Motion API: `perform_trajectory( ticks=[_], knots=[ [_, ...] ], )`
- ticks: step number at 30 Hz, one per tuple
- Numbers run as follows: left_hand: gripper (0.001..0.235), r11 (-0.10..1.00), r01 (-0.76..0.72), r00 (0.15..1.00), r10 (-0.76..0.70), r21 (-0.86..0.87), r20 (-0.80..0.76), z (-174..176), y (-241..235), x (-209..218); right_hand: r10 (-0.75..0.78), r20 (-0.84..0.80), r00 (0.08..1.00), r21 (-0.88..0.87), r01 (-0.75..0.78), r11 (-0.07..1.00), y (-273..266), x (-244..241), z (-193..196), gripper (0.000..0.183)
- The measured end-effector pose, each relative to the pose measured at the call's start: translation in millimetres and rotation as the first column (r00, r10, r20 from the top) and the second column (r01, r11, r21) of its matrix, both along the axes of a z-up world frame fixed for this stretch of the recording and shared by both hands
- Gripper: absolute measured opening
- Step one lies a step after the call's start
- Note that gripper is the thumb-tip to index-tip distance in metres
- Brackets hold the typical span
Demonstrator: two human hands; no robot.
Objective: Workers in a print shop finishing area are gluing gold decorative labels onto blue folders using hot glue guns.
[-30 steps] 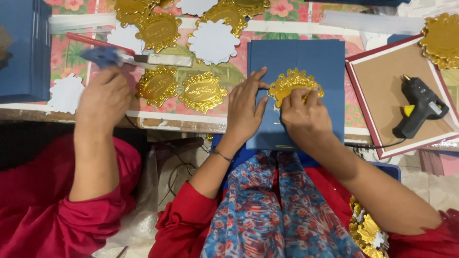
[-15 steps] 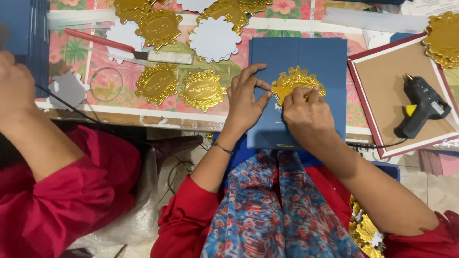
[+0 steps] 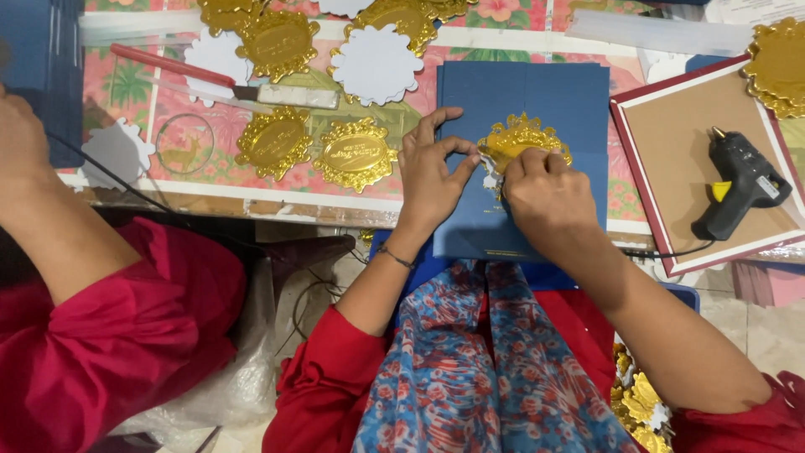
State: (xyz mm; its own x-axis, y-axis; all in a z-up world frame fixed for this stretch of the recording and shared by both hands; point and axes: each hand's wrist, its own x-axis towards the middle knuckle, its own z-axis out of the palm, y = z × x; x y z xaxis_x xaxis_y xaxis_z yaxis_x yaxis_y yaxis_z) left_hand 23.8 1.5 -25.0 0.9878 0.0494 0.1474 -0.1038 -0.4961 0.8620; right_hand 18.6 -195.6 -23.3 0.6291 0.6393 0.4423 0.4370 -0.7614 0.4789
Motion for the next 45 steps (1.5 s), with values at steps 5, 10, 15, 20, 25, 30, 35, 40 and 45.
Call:
perform_trajectory(
  ticks=[5,10,15,20,25,30,35,40,45],
  knots=[
    [0.006,1.000,-0.008,1.000,0.009,0.002,-0.001,-4.1,-1.4,2.2,-0.008,-0.075,0.997,0.038,0.011,0.999,-3.6,-0.9,5.1,0.011],
    [0.013,1.000,-0.001,1.000,0.001,-0.017,0.001,-8.7,-1.6,0.9,-0.010,-0.140,0.990,0.094,0.024,0.995,-1.4,-2.8,17.9,0.013],
    [0.012,1.000,-0.029,0.999,0.029,0.005,0.026,-11.3,-5.1,1.9,-0.042,-0.164,0.986,0.095,0.058,0.994,-7.3,-0.6,17.5,0.013],
    [0.010,0.999,-0.039,0.999,0.038,0.027,0.035,-7.4,-6.3,-0.2,-0.071,-0.196,0.978,0.112,0.094,0.989,-5.0,-3.8,30.0,0.015],
    [0.012,0.997,-0.051,0.998,0.049,0.056,0.046,-10.3,-7.9,0.4,-0.063,-0.211,0.975,0.143,0.094,0.985,-11.8,0.7,27.4,0.018],
    [0.014,0.995,-0.042,0.997,0.035,0.096,0.068,-11.0,-8.7,-0.5,-0.063,-0.231,0.971,0.209,0.113,0.971,-10.0,-4.3,39.6,0.020],
    [0.030,0.973,-0.004,0.994,-0.021,0.231,0.106,-9.4,-8.4,-5.3,-0.030,-0.253,0.967,0.310,0.110,0.944,-35.8,7.9,19.7,0.025],
    [0.027,0.954,0.042,0.979,-0.099,0.297,0.179,-7.7,-8.4,-7.8,0.006,-0.311,0.950,0.416,0.131,0.900,-58.3,18.2,14.2,0.025],
    [0.030,0.921,-0.024,0.951,-0.098,0.388,0.293,-6.9,-6.4,-8.4,-0.093,-0.626,0.774,0.634,0.575,0.517,-94.7,19.8,31.6,0.054]
  ],
)
